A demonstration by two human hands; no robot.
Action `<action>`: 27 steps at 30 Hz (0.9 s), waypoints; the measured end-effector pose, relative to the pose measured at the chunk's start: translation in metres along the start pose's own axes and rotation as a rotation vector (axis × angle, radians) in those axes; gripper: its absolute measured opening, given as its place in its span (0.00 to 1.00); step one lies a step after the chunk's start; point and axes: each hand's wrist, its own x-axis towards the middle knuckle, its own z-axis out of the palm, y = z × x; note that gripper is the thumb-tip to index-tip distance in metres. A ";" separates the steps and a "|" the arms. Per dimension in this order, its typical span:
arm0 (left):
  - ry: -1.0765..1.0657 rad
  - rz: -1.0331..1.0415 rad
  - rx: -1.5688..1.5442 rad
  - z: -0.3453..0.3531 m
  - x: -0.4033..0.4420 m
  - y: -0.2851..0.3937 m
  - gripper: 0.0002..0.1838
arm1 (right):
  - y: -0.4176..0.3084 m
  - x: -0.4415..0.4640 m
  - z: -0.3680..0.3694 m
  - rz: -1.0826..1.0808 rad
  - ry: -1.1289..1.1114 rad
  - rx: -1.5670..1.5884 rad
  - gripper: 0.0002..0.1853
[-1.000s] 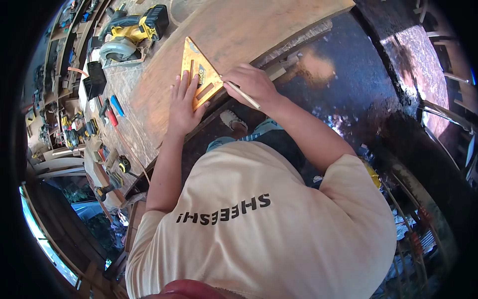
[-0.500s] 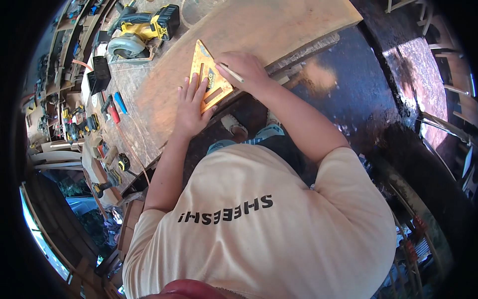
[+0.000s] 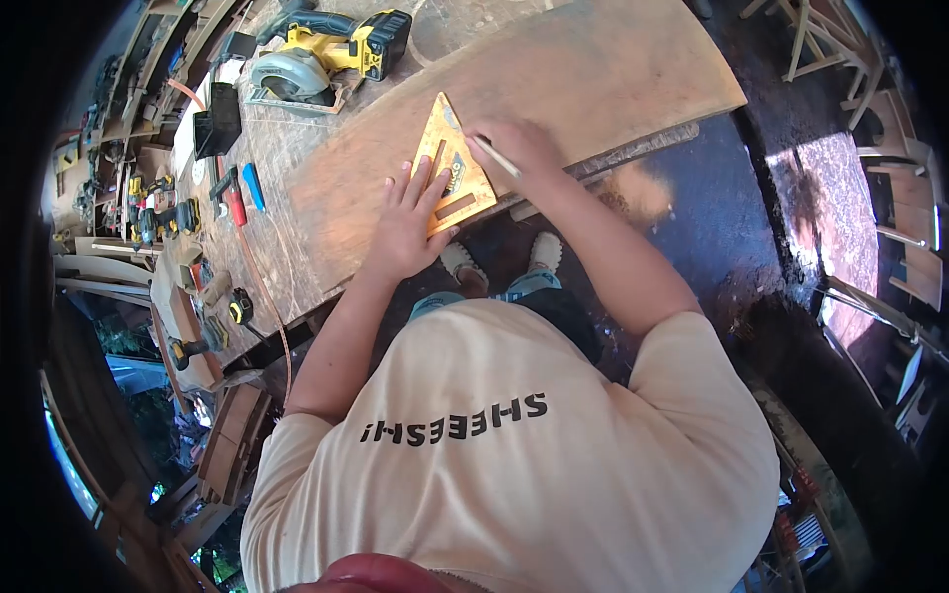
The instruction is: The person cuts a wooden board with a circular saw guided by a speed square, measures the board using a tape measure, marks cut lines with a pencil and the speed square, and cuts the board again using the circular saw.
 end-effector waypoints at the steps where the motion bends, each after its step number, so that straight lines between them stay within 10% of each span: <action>1: -0.004 0.003 0.005 -0.001 0.000 0.000 0.44 | -0.002 -0.016 -0.005 -0.027 -0.013 -0.049 0.10; 7: 0.003 0.004 0.017 0.004 -0.001 0.000 0.44 | -0.007 -0.105 -0.039 -0.081 -0.252 -0.132 0.09; 27: 0.030 -0.011 -0.005 0.005 -0.045 -0.036 0.44 | -0.046 -0.120 -0.017 -0.076 -0.056 0.131 0.11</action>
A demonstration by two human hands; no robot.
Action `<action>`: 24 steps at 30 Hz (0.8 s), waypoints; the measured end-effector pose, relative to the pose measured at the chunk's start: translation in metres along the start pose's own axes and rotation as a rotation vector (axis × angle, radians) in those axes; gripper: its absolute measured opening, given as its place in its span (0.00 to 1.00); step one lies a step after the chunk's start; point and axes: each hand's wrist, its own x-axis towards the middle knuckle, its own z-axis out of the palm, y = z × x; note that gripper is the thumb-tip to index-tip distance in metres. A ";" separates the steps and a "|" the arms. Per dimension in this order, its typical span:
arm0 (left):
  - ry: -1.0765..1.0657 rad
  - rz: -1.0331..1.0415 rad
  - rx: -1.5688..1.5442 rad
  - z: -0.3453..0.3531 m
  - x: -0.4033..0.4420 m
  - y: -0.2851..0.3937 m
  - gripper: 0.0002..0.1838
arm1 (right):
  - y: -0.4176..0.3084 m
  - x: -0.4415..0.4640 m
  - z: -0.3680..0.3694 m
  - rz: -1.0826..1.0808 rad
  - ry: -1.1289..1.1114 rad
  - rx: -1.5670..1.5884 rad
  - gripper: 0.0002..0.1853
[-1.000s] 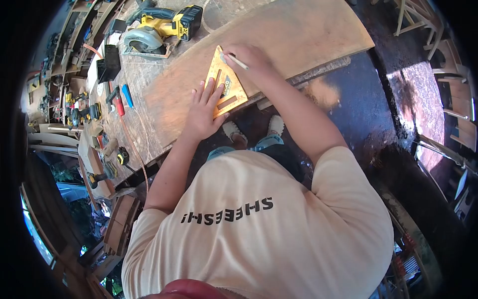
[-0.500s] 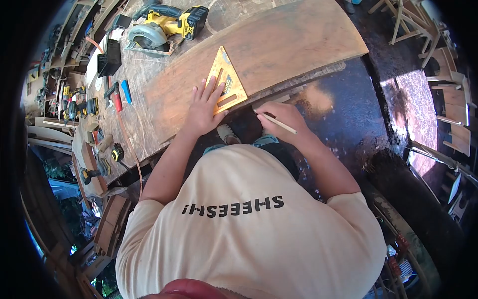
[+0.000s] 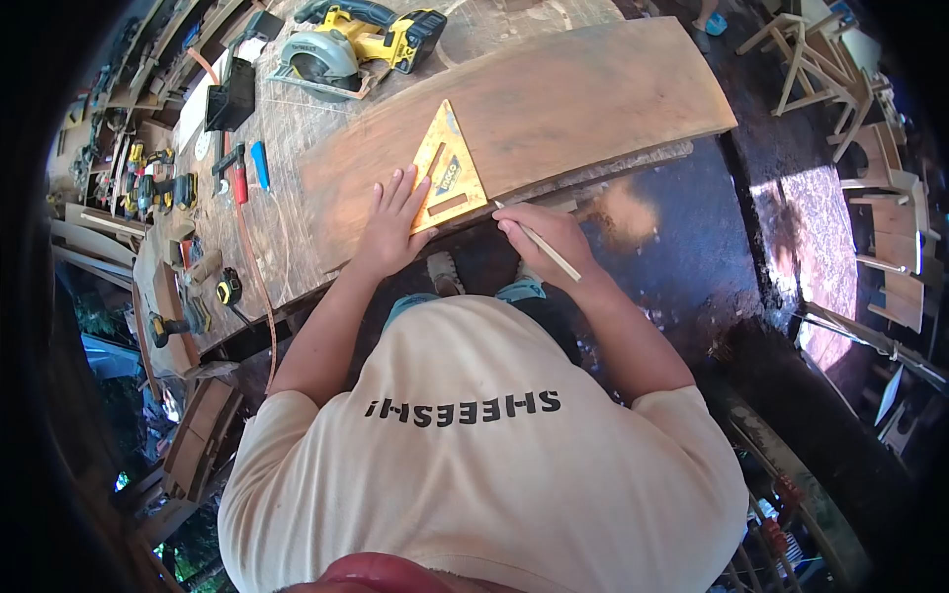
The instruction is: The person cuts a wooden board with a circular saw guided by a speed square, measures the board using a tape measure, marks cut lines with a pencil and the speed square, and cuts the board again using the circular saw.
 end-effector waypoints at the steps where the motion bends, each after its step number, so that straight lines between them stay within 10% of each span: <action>1: -0.014 0.001 0.012 -0.004 -0.002 -0.002 0.44 | -0.003 0.003 0.005 -0.019 0.002 0.001 0.11; 24: 0.477 -0.150 -0.764 0.013 -0.183 -0.162 0.22 | -0.063 0.246 0.359 -0.075 -0.351 -0.524 0.27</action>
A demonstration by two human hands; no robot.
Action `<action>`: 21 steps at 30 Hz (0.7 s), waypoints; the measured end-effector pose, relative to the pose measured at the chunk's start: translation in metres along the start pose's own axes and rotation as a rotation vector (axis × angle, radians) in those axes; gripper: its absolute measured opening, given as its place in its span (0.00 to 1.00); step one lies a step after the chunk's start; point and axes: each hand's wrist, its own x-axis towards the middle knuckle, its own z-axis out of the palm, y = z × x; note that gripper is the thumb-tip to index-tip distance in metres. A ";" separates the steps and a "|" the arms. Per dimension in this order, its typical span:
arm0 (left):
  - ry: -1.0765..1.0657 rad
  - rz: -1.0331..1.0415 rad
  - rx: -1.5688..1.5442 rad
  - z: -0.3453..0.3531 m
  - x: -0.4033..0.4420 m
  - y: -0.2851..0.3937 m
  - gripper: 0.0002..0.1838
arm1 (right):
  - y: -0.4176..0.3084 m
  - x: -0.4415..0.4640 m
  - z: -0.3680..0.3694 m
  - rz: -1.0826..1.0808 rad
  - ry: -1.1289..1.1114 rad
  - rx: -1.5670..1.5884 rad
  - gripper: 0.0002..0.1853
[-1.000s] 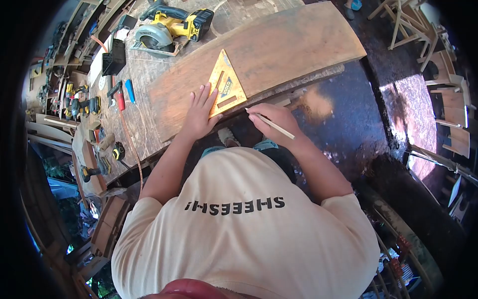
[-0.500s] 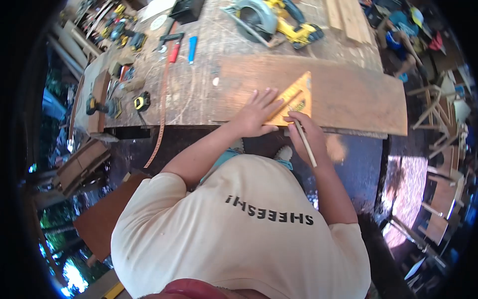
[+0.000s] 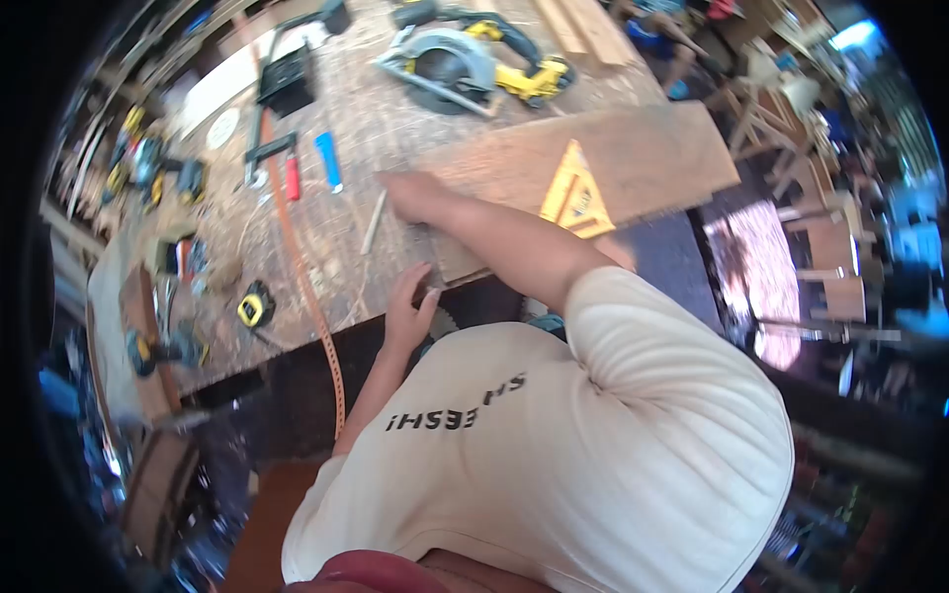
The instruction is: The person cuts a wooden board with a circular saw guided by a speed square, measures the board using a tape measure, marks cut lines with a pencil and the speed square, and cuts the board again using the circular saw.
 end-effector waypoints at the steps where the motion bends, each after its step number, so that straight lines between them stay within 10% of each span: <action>1: -0.006 -0.017 -0.038 0.003 0.003 0.000 0.23 | -0.011 -0.010 -0.009 0.010 -0.014 0.017 0.27; 8: 0.072 -0.328 -0.573 0.042 0.051 -0.018 0.34 | 0.051 -0.131 -0.095 -0.040 0.287 -0.094 0.25; 15: 0.153 -0.312 -0.278 0.071 0.083 -0.006 0.44 | 0.180 -0.267 -0.181 0.272 0.679 -0.037 0.23; 21: 0.096 -0.339 -0.251 0.125 0.105 0.042 0.45 | 0.239 -0.298 -0.207 -0.058 0.487 -0.018 0.27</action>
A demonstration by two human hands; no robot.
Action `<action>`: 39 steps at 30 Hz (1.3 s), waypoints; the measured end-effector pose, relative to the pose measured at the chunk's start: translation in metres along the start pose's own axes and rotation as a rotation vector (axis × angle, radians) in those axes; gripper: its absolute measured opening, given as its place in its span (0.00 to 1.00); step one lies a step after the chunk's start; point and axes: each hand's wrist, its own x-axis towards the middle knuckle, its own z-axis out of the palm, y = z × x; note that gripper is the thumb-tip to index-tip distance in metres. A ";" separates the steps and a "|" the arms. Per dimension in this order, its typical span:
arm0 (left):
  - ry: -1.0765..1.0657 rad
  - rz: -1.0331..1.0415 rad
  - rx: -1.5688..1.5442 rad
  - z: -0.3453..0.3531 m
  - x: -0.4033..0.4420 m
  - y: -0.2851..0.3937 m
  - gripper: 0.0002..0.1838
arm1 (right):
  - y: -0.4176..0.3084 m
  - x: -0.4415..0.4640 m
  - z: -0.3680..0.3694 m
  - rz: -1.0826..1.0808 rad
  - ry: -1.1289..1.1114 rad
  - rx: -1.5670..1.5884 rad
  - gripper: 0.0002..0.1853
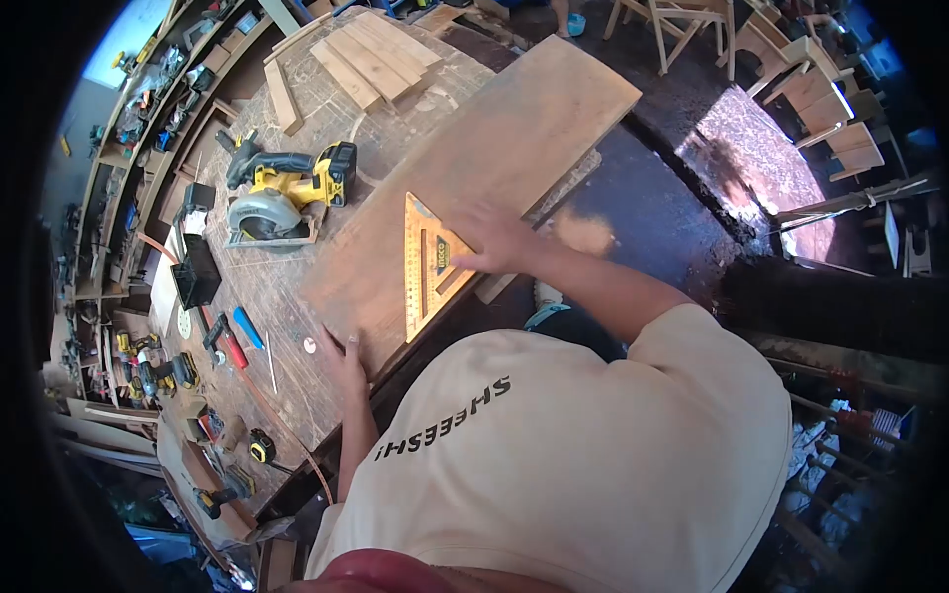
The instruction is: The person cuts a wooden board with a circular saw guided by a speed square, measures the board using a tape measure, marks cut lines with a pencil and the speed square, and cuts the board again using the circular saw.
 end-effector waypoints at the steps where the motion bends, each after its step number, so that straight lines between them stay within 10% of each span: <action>1: 0.012 0.019 0.101 0.026 0.001 0.001 0.46 | 0.005 -0.003 0.001 0.001 0.009 0.017 0.27; 9: 0.015 0.083 0.370 0.177 0.029 0.048 0.46 | 0.096 -0.008 -0.048 -0.125 -0.195 -0.166 0.36; 33: 0.053 0.106 0.450 0.280 0.059 0.071 0.47 | 0.186 -0.004 -0.127 -0.139 -0.390 -0.206 0.46; 35: 0.072 0.586 0.997 0.280 0.060 0.079 0.41 | 0.182 -0.003 -0.126 -0.142 -0.376 -0.194 0.45; 39: -0.135 0.702 1.149 0.280 0.079 0.079 0.33 | 0.170 -0.003 -0.121 -0.143 -0.366 -0.175 0.44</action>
